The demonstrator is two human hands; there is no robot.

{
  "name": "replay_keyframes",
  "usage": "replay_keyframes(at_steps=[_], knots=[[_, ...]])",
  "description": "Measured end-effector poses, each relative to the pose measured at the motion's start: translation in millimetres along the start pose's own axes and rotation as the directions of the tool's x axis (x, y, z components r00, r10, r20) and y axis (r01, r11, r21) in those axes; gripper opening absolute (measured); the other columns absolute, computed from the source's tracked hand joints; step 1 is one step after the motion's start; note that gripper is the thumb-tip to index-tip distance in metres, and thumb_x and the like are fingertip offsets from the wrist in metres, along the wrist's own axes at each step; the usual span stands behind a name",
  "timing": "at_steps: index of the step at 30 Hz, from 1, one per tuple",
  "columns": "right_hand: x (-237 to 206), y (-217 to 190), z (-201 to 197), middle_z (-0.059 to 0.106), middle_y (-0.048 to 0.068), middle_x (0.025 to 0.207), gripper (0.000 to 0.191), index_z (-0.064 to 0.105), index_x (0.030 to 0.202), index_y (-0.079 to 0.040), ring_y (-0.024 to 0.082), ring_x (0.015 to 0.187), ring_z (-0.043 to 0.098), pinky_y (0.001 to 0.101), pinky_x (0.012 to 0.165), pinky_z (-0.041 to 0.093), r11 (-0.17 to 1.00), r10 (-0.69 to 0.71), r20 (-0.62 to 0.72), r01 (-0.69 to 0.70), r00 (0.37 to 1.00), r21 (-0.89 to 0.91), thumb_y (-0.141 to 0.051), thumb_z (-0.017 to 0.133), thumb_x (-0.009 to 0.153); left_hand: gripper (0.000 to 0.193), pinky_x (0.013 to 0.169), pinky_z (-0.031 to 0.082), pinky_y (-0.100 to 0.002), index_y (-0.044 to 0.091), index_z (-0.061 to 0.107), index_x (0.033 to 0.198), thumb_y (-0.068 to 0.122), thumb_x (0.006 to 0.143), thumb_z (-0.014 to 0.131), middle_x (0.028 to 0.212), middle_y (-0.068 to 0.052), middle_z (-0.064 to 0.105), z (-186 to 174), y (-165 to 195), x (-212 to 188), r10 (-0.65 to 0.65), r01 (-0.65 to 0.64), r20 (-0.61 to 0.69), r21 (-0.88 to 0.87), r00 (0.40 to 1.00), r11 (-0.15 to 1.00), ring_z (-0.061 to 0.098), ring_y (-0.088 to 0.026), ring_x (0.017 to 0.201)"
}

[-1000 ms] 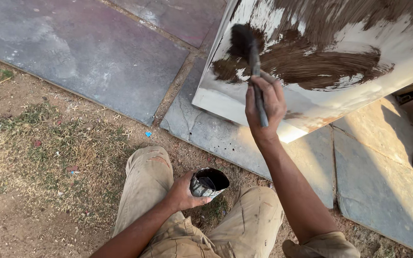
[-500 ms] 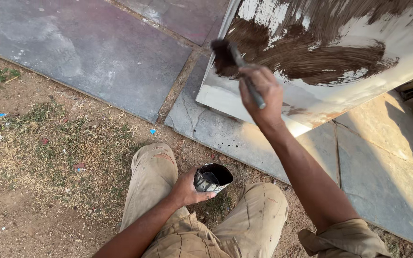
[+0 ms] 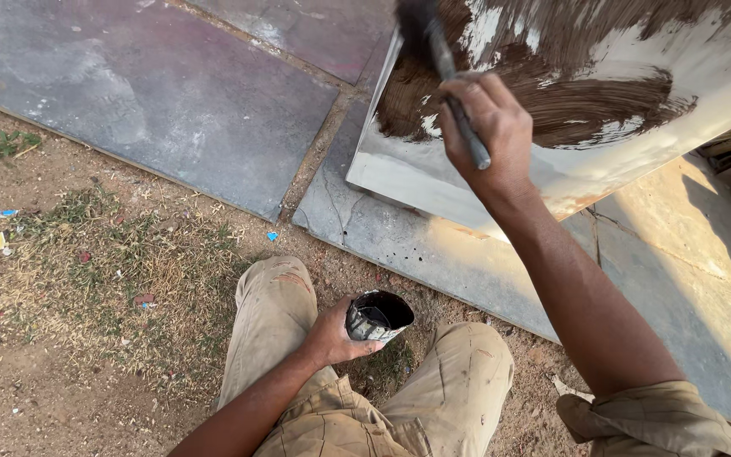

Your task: The person sits on the ground holding a can of dark brown paint and dips a wide brush into it, then brushes the paint onto wooden furniture panels, covering the white base coat on the faces, edges and sides of the panels.

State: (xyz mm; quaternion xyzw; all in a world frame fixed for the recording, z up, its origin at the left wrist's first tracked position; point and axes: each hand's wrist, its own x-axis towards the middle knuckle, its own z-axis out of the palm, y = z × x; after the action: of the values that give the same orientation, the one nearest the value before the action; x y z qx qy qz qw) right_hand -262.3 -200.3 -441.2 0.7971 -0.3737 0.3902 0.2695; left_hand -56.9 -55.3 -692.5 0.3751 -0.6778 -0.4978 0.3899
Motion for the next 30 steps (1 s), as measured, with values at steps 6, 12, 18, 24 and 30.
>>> replay_keyframes(at_steps=[6, 12, 18, 24, 30], knots=[[-28, 8, -11, 0.073, 0.018, 0.118, 0.018, 0.07, 0.119, 0.0, 0.025, 0.103, 0.077, 0.0351, 0.085, 0.068, 0.989, 0.148, -0.346, -0.147, 0.926, 0.03, 0.004, 0.07, 0.101, 0.087, 0.095, 0.058, -0.037, 0.006, 0.057, 0.132, 0.038, 0.061, 0.095, 0.117, -0.012, 0.075, -2, 1, -2, -0.007, 0.007, 0.015, -0.007, 1.0, 1.0, 0.074, -0.024, 0.107], [-67, 4, -7, 0.072, 0.019, 0.118, 0.02, 0.071, 0.113, -0.001, 0.029, 0.102, 0.076, 0.0363, 0.084, 0.065, 0.971, 0.225, -0.083, -0.216, 0.971, 0.1, 0.004, 0.072, 0.093, 0.094, 0.095, 0.057, -0.039, 0.005, 0.053, 0.134, 0.04, 0.058, 0.097, 0.118, -0.014, 0.073, 3, 0, 3, -0.056, 0.053, 0.034, 0.103, 0.998, 0.993, 0.073, -0.027, 0.107], [-95, 9, -5, 0.071, 0.02, 0.123, 0.017, 0.069, 0.113, 0.0, 0.023, 0.099, 0.076, 0.0293, 0.075, 0.066, 0.946, 0.32, -0.144, -0.306, 0.937, 0.108, 0.007, 0.071, 0.097, 0.094, 0.097, 0.057, -0.04, 0.005, 0.054, 0.134, 0.043, 0.059, 0.095, 0.119, -0.015, 0.073, 10, -12, 7, -0.087, 0.082, 0.04, 0.127, 0.995, 0.989, 0.073, -0.028, 0.11], [-125, 4, 1, 0.071, 0.02, 0.122, 0.017, 0.07, 0.112, 0.003, 0.023, 0.097, 0.076, 0.0298, 0.078, 0.068, 0.914, 0.39, -0.155, -0.36, 0.908, 0.188, 0.004, 0.07, 0.095, 0.092, 0.095, 0.057, -0.04, 0.004, 0.055, 0.133, 0.042, 0.059, 0.095, 0.118, -0.016, 0.073, 14, -24, 7, 0.042, -0.042, 0.004, 0.053, 0.999, 0.998, 0.073, -0.029, 0.109], [-131, 0, 14, 0.076, 0.016, 0.113, 0.016, 0.076, 0.106, -0.001, 0.024, 0.092, 0.076, 0.0327, 0.074, 0.065, 0.964, 0.242, 0.193, -0.258, 0.951, 0.06, -0.001, 0.075, 0.09, 0.09, 0.095, 0.057, -0.04, 0.004, 0.056, 0.131, 0.041, 0.059, 0.095, 0.117, -0.015, 0.074, 16, -27, 7, -0.058, 0.054, 0.032, 0.124, 0.998, 0.991, 0.073, -0.028, 0.108]])
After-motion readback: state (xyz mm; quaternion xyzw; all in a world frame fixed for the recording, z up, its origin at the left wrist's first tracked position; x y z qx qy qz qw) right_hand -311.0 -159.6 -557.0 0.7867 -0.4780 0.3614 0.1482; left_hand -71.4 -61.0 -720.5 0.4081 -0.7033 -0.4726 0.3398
